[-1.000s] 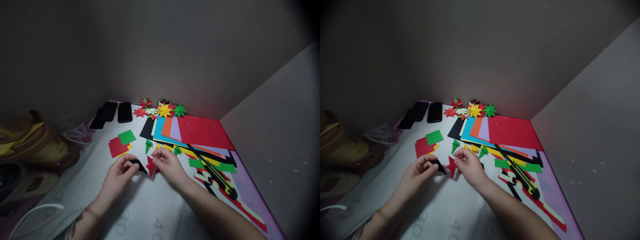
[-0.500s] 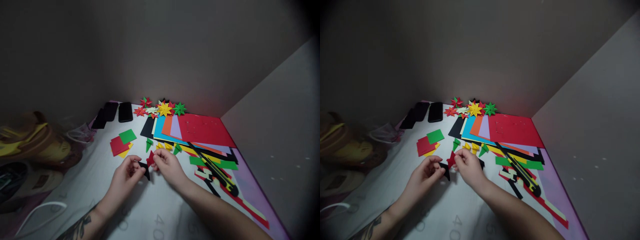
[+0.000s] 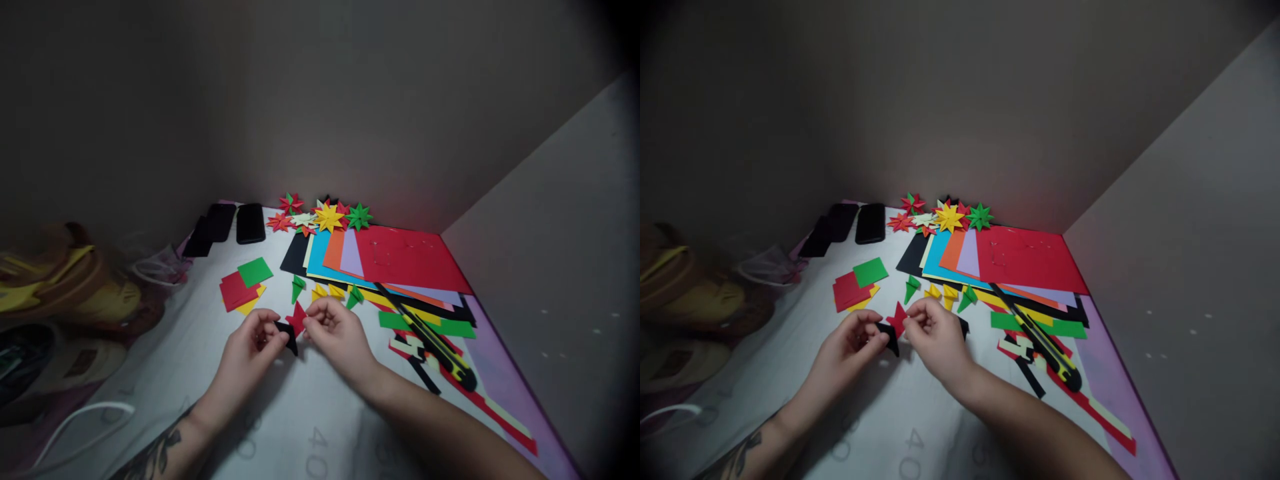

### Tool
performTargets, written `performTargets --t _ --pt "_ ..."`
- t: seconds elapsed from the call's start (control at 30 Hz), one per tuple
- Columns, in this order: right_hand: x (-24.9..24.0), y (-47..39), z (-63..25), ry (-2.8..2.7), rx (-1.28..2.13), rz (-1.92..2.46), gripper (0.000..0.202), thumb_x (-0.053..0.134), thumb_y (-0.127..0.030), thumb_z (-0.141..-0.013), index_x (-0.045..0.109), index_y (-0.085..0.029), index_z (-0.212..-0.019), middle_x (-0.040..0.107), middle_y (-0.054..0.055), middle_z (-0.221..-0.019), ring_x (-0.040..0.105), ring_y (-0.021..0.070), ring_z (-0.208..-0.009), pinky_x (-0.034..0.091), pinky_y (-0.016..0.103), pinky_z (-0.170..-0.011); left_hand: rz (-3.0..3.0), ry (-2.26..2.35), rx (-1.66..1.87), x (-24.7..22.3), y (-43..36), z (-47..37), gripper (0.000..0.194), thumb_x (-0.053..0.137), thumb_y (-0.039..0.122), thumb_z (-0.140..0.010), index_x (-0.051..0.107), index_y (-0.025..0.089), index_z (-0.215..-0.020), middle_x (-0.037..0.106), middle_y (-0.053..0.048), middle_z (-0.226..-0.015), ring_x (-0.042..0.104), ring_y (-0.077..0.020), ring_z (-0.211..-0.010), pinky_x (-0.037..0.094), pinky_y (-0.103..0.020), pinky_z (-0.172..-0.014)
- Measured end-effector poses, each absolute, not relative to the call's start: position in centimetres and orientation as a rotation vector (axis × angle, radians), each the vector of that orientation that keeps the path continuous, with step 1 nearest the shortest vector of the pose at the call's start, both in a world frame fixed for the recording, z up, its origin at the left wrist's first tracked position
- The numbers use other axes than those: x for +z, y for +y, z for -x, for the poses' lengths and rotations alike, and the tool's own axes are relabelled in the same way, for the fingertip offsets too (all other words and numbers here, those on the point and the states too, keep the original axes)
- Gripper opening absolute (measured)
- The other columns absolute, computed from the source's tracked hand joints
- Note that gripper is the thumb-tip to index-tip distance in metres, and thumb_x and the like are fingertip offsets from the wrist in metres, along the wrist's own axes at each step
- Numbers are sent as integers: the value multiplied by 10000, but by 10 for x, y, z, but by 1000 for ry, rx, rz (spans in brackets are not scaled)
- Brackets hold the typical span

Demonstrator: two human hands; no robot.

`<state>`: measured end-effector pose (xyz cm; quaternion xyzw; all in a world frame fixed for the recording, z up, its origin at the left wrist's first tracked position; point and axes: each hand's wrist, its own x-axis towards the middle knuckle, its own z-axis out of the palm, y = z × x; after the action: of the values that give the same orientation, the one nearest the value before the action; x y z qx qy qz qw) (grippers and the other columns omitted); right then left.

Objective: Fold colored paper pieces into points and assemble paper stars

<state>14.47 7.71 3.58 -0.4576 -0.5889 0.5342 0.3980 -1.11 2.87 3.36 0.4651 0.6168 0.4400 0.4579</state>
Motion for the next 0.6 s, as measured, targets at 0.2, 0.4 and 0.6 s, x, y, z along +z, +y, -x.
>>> performTargets --t 0.2,0.4,0.6 --pt "34 74 -143 -1568 1317 1155 10 547 -189 -741 542 -181 -740 570 -25 -665 558 101 -568 439 199 -523 -1169 1510 1073 32 29 12 259 598 310 -761 485 190 -961 521 48 -675 505 -104 -617 393 -207 -580" --pt "30 73 -142 -1562 1359 1159 35 552 -174 -735 567 -186 -764 590 -24 -670 581 107 -583 446 199 -532 -1176 1507 1053 31 31 14 261 600 307 -761 465 195 -955 526 58 -630 499 -104 -585 378 -199 -553" --pt "33 73 -143 -1534 1383 1157 31 558 -175 -738 575 -183 -763 607 -19 -685 610 112 -596 463 202 -547 -1161 1543 1031 36 31 17 182 566 348 -782 509 179 -816 567 29 -652 531 -116 -601 384 -208 -561"
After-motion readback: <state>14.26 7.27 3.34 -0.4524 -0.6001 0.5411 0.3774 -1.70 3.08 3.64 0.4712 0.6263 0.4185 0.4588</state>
